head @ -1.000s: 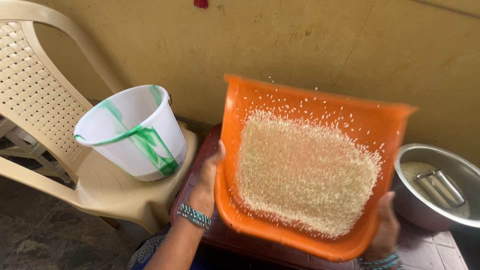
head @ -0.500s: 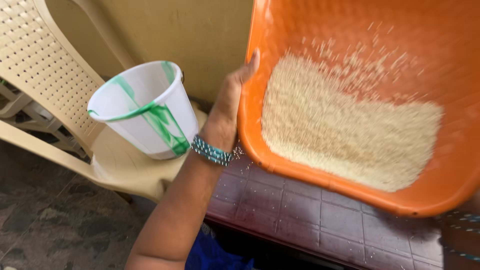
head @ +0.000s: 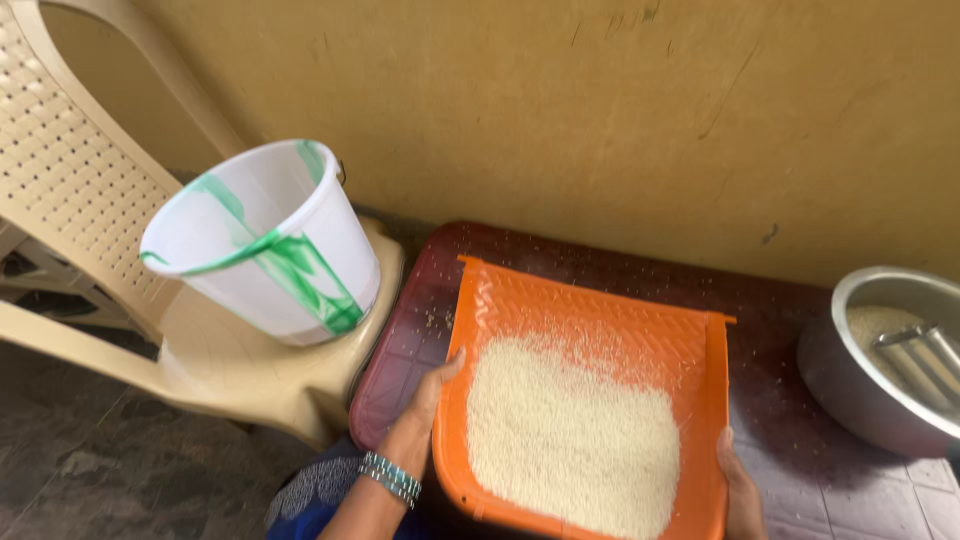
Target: The person pours rice from an orange tray into a bucket, refills the tray from a larger pot using a metal cup, and winnows the rice by tossing it in the air and picking through it by hand.
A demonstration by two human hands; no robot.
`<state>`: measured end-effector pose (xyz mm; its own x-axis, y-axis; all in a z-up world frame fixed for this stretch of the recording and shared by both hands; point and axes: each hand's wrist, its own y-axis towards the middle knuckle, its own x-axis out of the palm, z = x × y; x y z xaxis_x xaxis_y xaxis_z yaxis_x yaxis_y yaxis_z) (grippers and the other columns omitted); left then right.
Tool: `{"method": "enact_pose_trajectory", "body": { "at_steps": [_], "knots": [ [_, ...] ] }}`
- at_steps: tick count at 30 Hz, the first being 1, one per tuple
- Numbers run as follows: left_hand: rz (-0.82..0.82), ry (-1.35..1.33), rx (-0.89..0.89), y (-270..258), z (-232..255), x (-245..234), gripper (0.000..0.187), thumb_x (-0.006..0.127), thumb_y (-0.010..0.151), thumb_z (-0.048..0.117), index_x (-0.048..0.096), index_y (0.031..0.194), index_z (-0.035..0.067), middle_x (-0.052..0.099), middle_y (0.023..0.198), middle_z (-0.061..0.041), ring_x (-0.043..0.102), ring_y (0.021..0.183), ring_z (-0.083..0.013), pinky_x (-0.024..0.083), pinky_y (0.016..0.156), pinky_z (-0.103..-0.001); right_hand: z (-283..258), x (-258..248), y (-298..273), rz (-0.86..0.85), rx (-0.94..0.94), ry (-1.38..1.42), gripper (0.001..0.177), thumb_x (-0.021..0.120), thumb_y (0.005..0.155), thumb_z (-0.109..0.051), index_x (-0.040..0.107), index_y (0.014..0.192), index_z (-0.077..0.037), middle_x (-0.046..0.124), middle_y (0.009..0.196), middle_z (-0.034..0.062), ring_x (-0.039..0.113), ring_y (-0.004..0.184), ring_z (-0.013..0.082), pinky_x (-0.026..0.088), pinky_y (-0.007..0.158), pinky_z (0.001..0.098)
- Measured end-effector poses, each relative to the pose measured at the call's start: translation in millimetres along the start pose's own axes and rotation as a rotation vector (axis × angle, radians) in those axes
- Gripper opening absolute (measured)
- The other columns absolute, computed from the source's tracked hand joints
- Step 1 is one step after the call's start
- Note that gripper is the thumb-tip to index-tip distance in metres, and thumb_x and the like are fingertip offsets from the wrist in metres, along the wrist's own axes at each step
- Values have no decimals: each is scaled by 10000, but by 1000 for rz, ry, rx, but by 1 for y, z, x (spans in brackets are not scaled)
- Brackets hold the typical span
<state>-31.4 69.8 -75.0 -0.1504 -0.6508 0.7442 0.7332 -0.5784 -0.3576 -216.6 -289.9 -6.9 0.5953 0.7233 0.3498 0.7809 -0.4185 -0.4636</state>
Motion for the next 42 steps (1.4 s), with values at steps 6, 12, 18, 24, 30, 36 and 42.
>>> {"method": "enact_pose_trajectory", "body": {
  "at_steps": [6, 12, 18, 24, 30, 36, 42],
  "knots": [
    [153, 61, -17, -49, 4, 35, 613, 641, 868, 441, 611, 1337, 47, 702, 1225, -161, 681, 1065, -279, 547, 929, -451, -24, 27, -46, 50, -1, 132, 608, 332, 1022, -414, 384, 1563, -140, 514, 1513, 73, 498, 1366, 250, 407, 1118, 428],
    [206, 42, -136, -91, 32, 69, 570, 613, 893, 406, 620, 1339, 51, 723, 1151, -139, 694, 979, -274, 564, 868, -431, -42, 12, -48, 131, -21, 121, 600, 362, 1009, -397, 404, 1542, -124, 530, 1465, 90, 516, 1316, 258, 423, 1084, 435],
    [217, -60, -121, -99, 43, 73, 580, 580, 867, 333, 560, 1397, 95, 697, 1287, -122, 670, 1145, -267, 527, 1004, -472, -43, -7, -35, 174, -31, 159, 592, 398, 993, -376, 426, 1518, -104, 549, 1408, 111, 538, 1255, 266, 441, 1043, 444],
    [4, -165, 77, -95, 24, 80, 674, 542, 918, 452, 464, 1474, 80, 607, 1413, -124, 594, 1254, -288, 452, 1070, -475, -17, -2, -5, 100, 19, 120, 583, 434, 978, -356, 449, 1493, -84, 568, 1351, 131, 560, 1195, 275, 460, 1002, 453],
    [124, -208, 228, -73, -22, 62, 701, 562, 930, 456, 459, 1489, 47, 577, 1448, -147, 553, 1294, -304, 431, 1094, -479, -16, -18, 0, 81, 8, 86, 575, 470, 962, -335, 472, 1469, -64, 586, 1293, 152, 582, 1134, 284, 478, 962, 462],
    [115, -261, 217, -72, -77, 89, 720, 558, 920, 489, 412, 1525, 128, 524, 1508, -109, 518, 1347, -285, 396, 1137, -494, -5, -40, -3, 80, 4, 51, 567, 506, 946, -314, 495, 1445, -44, 605, 1236, 173, 604, 1073, 293, 497, 921, 470],
    [-659, -414, 304, -111, -48, 102, 909, 432, 953, 733, 261, 1572, 90, 376, 1578, -242, 387, 1421, -421, 282, 1144, -566, 3, -72, 12, 123, -7, -6, 560, 543, 931, -294, 518, 1420, -24, 624, 1179, 193, 626, 1013, 302, 516, 880, 479]
  ]
}}
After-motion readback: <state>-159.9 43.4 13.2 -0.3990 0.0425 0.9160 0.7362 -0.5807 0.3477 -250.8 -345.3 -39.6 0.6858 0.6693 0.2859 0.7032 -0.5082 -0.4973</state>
